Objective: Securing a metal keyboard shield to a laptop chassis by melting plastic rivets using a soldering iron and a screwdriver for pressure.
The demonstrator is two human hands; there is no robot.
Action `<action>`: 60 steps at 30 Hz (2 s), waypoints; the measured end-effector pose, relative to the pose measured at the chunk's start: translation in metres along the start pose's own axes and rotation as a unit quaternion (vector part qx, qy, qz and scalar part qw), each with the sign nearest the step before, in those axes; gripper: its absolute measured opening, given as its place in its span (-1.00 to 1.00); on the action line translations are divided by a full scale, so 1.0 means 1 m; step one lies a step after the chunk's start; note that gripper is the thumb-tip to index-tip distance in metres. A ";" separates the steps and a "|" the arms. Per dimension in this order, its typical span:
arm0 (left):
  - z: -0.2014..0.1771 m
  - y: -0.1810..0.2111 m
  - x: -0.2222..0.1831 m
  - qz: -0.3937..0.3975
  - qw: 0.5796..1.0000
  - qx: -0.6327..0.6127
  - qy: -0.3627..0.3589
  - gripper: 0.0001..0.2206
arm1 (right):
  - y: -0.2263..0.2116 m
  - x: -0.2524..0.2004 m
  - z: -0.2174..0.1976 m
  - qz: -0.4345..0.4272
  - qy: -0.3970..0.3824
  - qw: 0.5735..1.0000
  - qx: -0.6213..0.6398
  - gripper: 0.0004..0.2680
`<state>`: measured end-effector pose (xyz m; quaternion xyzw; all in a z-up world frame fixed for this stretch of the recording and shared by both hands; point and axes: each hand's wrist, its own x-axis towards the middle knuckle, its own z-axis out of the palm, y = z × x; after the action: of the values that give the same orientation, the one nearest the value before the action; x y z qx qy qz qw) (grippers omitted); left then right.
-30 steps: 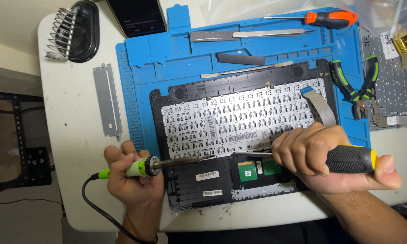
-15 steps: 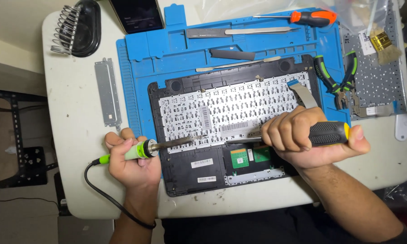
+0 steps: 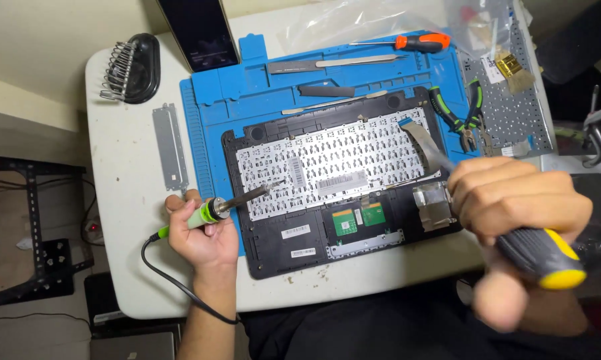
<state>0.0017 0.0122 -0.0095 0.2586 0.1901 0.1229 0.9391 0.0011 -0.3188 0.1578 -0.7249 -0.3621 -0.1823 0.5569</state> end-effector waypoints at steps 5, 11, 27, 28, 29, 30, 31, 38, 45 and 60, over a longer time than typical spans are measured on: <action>0.001 -0.001 0.001 0.000 1.000 -0.002 -0.004 -0.75 | 0.027 0.001 -0.021 0.067 -0.138 0.931 -0.330 -0.72; -0.002 -0.004 0.002 0.008 1.000 -0.003 -0.011 -0.75 | 0.091 0.037 0.008 0.154 -0.227 0.826 -0.492 -0.66; -0.008 -0.005 0.003 0.003 1.000 -0.020 -0.023 -0.78 | 0.178 0.043 0.050 0.141 -0.289 0.783 -0.532 -0.67; -0.008 -0.005 0.002 0.002 1.000 -0.020 -0.021 -0.78 | 0.179 0.043 0.050 0.143 -0.291 0.783 -0.531 -0.67; -0.006 -0.005 0.002 0.003 1.000 -0.019 -0.020 -0.78 | 0.181 0.043 0.050 0.141 -0.292 0.784 -0.529 -0.68; -0.005 -0.005 0.002 0.003 1.000 -0.017 -0.019 -0.78 | 0.182 0.043 0.050 0.139 -0.293 0.785 -0.528 -0.69; -0.006 -0.005 0.002 0.004 1.000 -0.017 -0.018 -0.78 | 0.182 0.044 0.049 0.139 -0.294 0.786 -0.527 -0.69; -0.002 -0.001 0.001 0.002 1.000 0.002 -0.016 -0.78 | 0.161 0.050 0.021 0.162 -0.296 0.786 -0.518 -0.71; 0.020 0.001 -0.009 0.017 0.994 0.099 -0.037 -0.72 | 0.051 0.037 -0.019 0.179 -0.130 0.953 -0.209 -0.97; 0.052 -0.037 0.027 0.039 0.987 0.109 -0.109 -0.69 | 0.063 -0.007 0.005 0.243 -0.066 0.939 -0.236 -0.95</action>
<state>0.0525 -0.0326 0.0042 0.3787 0.0881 0.1092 0.9148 0.0413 -0.3236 0.1092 -0.9117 -0.1578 -0.0732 0.3721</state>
